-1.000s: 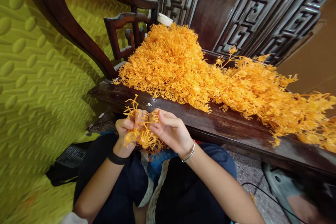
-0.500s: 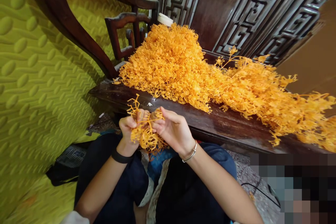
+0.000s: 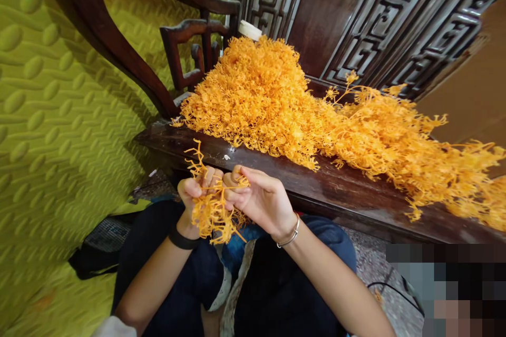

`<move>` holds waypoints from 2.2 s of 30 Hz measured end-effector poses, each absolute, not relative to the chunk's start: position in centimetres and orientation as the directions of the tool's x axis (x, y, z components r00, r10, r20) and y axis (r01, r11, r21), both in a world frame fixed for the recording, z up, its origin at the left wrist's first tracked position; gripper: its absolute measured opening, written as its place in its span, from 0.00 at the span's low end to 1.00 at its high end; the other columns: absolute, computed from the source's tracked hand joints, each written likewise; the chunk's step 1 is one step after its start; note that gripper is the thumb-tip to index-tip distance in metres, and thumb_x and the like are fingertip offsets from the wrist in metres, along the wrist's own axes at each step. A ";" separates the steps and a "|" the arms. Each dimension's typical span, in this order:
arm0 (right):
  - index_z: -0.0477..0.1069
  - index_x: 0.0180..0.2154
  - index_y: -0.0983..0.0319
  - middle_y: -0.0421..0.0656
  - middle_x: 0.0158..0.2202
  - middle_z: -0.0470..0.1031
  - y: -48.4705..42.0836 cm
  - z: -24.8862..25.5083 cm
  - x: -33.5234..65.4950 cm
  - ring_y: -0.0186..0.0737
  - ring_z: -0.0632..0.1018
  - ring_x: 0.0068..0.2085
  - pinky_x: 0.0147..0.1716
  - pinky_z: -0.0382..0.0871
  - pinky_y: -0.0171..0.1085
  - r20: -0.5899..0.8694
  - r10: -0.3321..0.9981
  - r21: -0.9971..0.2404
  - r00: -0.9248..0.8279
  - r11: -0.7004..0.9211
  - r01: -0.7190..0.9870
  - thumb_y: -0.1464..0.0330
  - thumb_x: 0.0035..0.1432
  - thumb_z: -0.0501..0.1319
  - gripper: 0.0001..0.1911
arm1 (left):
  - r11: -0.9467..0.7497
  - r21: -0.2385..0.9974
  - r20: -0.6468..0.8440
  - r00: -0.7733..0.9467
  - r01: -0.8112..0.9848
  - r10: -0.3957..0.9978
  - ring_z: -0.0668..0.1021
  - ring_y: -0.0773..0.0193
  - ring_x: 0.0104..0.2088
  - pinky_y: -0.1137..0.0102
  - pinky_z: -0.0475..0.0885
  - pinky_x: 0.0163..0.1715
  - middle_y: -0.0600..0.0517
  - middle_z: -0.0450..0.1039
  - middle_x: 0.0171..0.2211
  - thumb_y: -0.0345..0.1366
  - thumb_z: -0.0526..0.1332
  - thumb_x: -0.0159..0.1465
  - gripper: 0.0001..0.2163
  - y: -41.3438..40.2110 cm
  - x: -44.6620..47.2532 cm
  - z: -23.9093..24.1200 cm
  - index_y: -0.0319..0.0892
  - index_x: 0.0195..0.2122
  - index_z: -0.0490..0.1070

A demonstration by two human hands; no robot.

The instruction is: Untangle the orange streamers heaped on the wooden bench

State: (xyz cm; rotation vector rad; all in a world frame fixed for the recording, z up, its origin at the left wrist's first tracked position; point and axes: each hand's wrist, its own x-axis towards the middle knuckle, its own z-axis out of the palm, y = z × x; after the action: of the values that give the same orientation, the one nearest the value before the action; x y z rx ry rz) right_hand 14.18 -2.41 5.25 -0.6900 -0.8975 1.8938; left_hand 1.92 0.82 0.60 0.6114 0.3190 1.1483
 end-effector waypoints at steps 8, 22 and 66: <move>0.63 0.25 0.61 0.36 0.23 0.53 -1.8 5.9 15.2 0.30 0.60 0.25 0.26 0.61 0.31 -0.001 0.967 -0.898 -0.254 -0.112 -0.425 0.65 0.55 0.60 0.10 | -0.001 0.764 0.312 0.367 -0.646 0.876 0.62 0.68 0.19 0.69 0.59 0.20 0.54 0.55 0.14 0.40 0.58 0.46 0.12 1.7 1.0 0.9 0.41 0.13 0.58; 0.68 0.26 0.62 0.39 0.28 0.69 -1.7 5.0 15.5 0.32 0.71 0.32 0.34 0.66 0.33 0.393 0.916 -0.914 -0.077 0.398 0.082 0.69 0.51 0.66 0.07 | -0.353 0.922 0.385 0.307 -0.156 0.870 0.73 0.58 0.49 0.67 0.66 0.51 0.48 0.72 0.49 0.37 0.66 0.54 0.20 0.0 1.3 1.9 0.41 0.48 0.69; 0.66 0.30 0.61 0.36 0.25 0.60 -0.9 6.4 17.0 0.30 0.64 0.26 0.32 0.65 0.34 0.267 0.946 -0.889 -0.185 0.168 -0.425 0.64 0.56 0.61 0.08 | 0.258 0.606 0.288 0.509 -0.753 0.811 0.61 0.73 0.11 0.75 0.56 0.11 0.55 0.60 0.09 0.34 0.60 0.42 0.06 0.7 0.9 0.6 0.40 0.11 0.66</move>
State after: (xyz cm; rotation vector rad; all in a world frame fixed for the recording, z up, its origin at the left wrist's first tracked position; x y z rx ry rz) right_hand 17.03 -0.89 6.39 -0.6138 -1.1575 1.3753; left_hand 0.92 0.70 0.58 0.7683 0.0872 1.0621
